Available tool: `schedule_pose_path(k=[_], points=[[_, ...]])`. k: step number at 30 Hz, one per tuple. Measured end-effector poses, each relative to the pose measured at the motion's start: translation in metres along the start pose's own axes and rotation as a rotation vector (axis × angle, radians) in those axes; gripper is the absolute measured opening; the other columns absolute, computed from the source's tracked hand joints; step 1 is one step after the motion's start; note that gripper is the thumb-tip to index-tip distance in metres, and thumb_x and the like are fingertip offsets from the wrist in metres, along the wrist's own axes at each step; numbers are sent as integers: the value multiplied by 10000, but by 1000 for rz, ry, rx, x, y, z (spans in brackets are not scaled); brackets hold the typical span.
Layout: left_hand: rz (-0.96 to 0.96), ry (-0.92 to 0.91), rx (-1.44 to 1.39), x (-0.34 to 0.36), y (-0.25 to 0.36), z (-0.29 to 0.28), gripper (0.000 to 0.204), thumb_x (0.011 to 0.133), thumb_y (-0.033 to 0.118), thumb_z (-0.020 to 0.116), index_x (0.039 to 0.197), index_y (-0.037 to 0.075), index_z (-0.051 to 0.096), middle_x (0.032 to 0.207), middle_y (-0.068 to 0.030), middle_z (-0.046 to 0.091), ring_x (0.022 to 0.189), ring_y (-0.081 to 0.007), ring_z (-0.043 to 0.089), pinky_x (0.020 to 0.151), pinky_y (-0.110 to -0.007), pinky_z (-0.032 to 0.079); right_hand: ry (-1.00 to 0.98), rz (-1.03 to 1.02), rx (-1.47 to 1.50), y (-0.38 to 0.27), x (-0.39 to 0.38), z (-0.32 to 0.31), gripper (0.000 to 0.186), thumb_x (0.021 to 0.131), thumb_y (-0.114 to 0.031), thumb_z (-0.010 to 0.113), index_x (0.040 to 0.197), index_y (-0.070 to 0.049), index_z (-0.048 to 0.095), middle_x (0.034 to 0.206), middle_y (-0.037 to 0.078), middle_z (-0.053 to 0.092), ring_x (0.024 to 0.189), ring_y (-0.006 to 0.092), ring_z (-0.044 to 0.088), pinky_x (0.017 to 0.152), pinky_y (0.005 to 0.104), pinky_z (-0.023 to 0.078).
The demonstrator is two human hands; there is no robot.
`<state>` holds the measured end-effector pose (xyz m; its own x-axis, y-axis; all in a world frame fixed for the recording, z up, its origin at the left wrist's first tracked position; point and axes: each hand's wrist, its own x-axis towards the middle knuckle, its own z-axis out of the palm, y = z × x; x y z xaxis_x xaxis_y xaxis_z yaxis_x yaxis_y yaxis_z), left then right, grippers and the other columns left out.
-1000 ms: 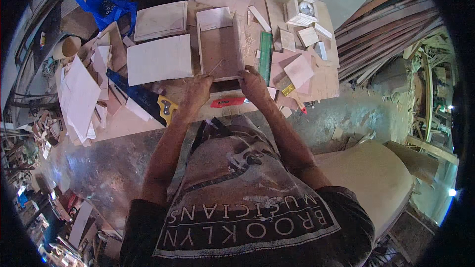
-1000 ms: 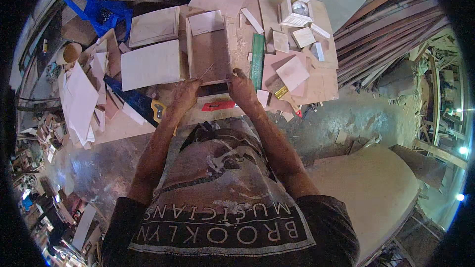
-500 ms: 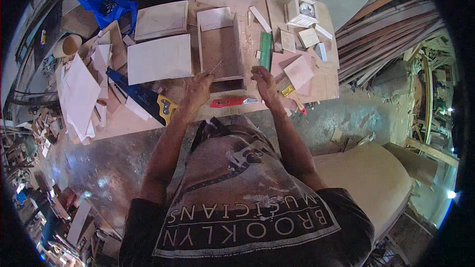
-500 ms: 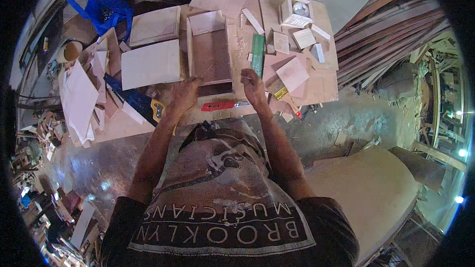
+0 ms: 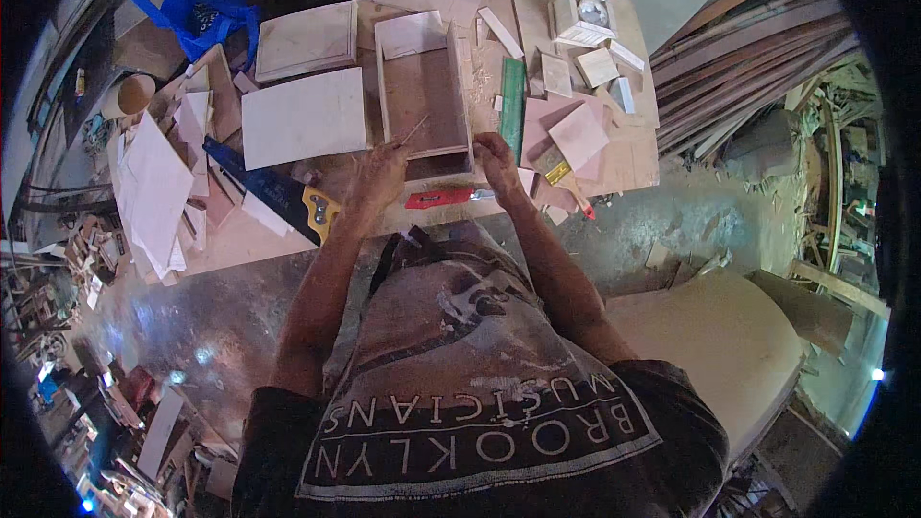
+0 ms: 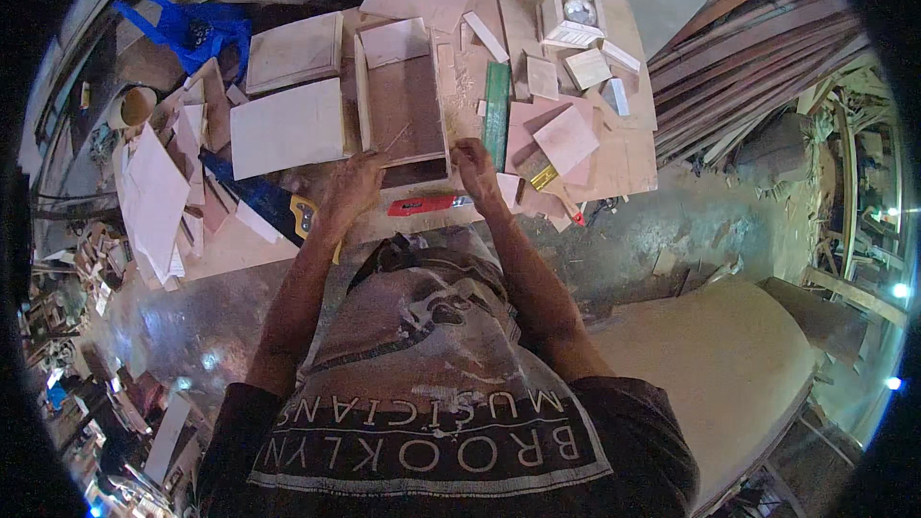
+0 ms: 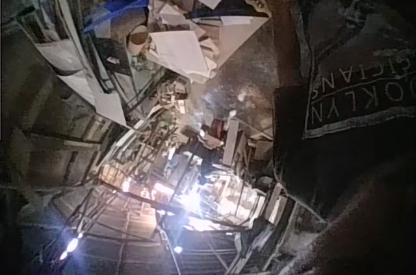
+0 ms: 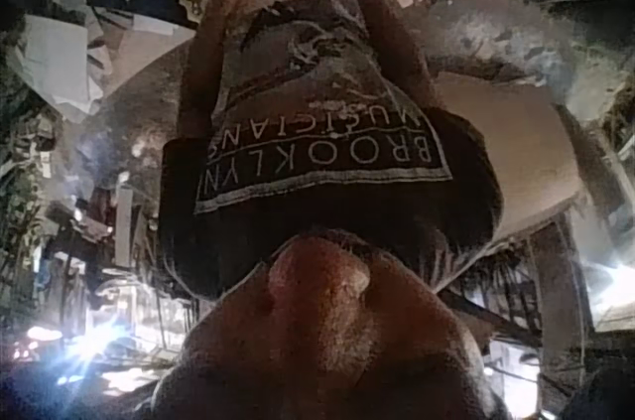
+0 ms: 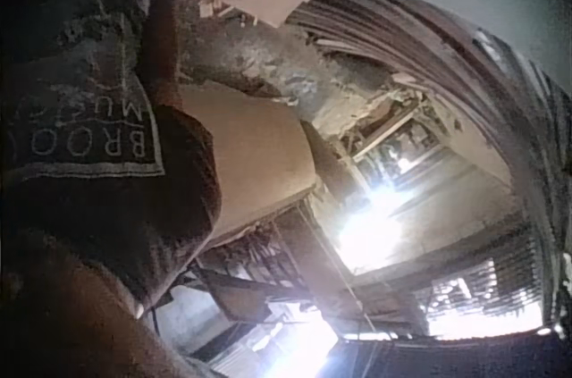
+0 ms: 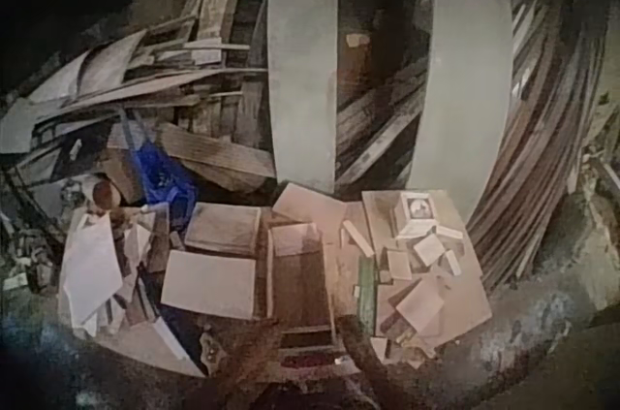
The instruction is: Assemble and check the fit of wooden box components.
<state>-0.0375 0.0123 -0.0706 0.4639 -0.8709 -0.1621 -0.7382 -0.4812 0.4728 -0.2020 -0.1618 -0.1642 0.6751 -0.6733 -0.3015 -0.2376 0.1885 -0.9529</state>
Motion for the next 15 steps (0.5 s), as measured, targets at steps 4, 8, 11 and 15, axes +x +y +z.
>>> schedule_pose_path(k=[4, 8, 11, 15], points=[[-1, -36, -7, 1, -4, 2, 228, 858, 77, 544, 1063, 9, 618, 1009, -219, 634, 940, -393, 626, 800, -489, 519, -67, -60, -98, 3, 0, 1, 233, 928, -128, 545, 1113, 13, 552, 987, 119, 636, 935, 192, 596, 846, 317, 466], [73, 83, -21, 0, -5, 9, 189, 820, 36, 527, 963, -8, 641, 942, -226, 653, 876, -402, 650, 741, -499, 533, -41, -76, -67, 10, 1, 1, 226, 936, -138, 544, 1098, 19, 555, 995, 132, 640, 935, 197, 607, 837, 320, 478], [96, 137, -20, 0, -6, 13, 201, 804, 8, 519, 965, -20, 637, 915, -232, 653, 858, -407, 650, 733, -492, 536, -36, -63, -86, 10, 1, 2, 227, 943, -150, 539, 1093, 20, 556, 999, 138, 643, 923, 201, 615, 820, 321, 486], [135, 100, 6, 4, -15, 19, 208, 797, -13, 511, 965, -35, 632, 913, -247, 649, 852, -410, 652, 722, -485, 544, -31, -50, -117, 3, 0, 6, 239, 948, -167, 537, 1100, 16, 557, 997, 145, 648, 907, 207, 624, 798, 324, 495]])
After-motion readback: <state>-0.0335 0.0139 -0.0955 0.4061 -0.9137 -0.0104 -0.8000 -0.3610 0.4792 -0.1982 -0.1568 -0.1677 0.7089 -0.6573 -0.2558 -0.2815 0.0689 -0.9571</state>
